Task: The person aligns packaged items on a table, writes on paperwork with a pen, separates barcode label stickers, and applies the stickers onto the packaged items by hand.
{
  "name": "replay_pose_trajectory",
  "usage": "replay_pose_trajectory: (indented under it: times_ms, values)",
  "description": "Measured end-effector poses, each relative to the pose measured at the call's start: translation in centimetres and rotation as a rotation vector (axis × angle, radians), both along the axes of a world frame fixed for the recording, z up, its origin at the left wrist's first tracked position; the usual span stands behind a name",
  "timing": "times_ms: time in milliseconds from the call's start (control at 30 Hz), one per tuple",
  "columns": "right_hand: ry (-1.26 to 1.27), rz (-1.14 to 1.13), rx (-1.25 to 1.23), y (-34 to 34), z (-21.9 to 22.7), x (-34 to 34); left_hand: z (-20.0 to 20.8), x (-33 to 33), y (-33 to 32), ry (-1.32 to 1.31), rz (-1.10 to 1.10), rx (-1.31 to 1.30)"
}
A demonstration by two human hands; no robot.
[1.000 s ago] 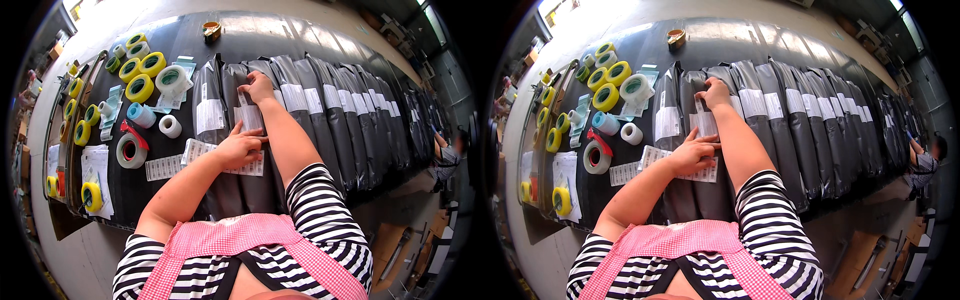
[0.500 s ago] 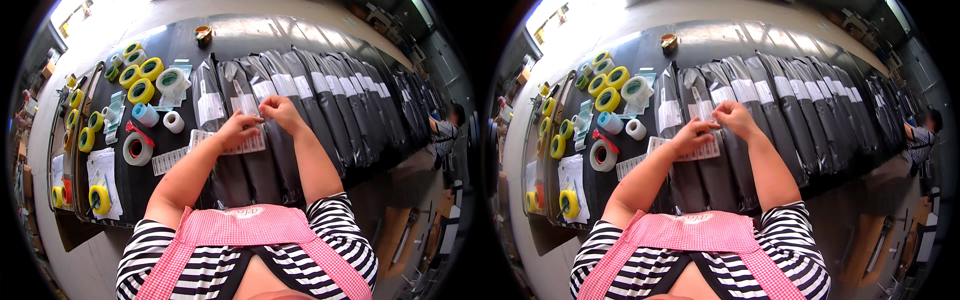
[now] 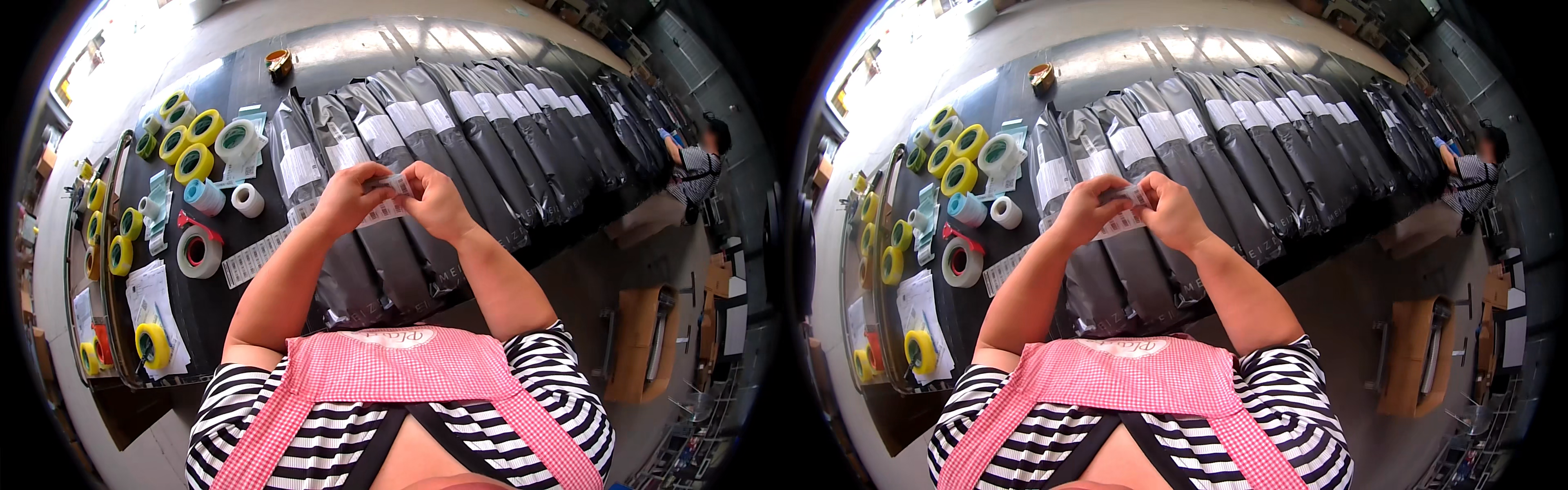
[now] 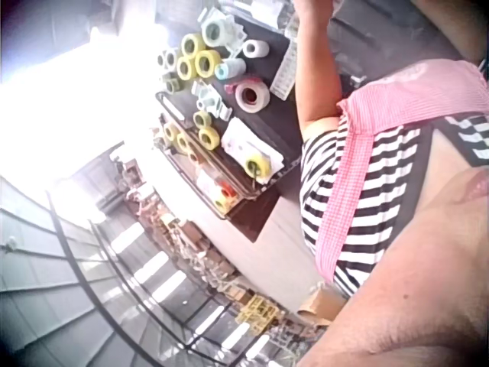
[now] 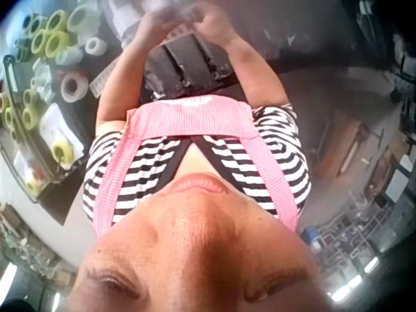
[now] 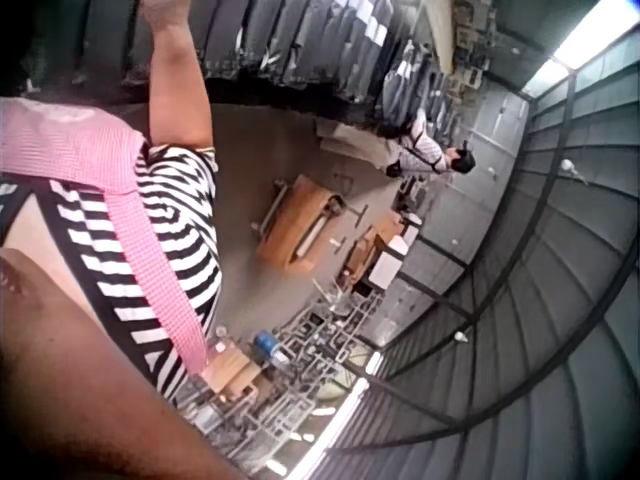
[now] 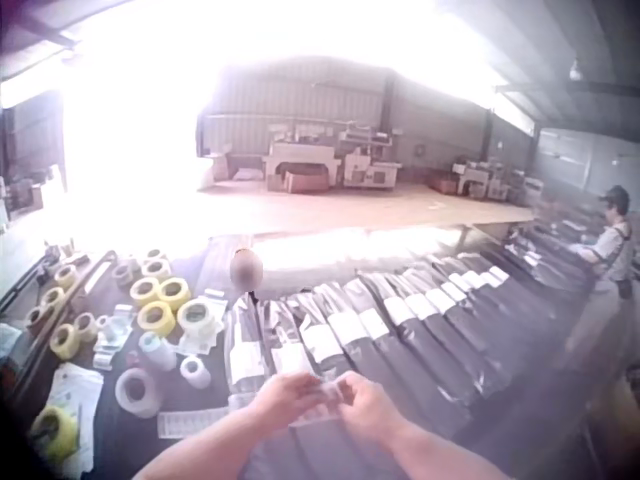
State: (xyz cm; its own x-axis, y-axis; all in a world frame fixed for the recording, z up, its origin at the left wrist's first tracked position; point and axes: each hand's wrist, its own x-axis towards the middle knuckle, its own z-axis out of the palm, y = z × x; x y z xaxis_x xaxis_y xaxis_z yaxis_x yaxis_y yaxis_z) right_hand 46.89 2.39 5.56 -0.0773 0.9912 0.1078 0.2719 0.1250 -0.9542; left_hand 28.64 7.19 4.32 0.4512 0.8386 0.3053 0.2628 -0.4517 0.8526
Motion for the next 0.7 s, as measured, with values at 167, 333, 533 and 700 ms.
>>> replay_pose_trajectory:
  times_ms: [167,333,533,700]
  values:
    - [-0.146,-0.019,-0.044,3.0,-1.3,2.2,-0.9,1.2,1.1,0.111,0.156,-0.106]
    - [0.073,-0.031,-0.032,11.0,-2.7,6.2,-1.7,2.7,3.9,0.435,0.424,-0.182]
    - [0.220,0.236,-0.235,23.1,-2.5,6.1,-4.4,7.3,7.4,0.474,0.016,0.145]
    - [0.142,0.353,-0.289,28.2,-5.8,4.2,-7.3,7.8,7.7,0.624,0.041,0.115]
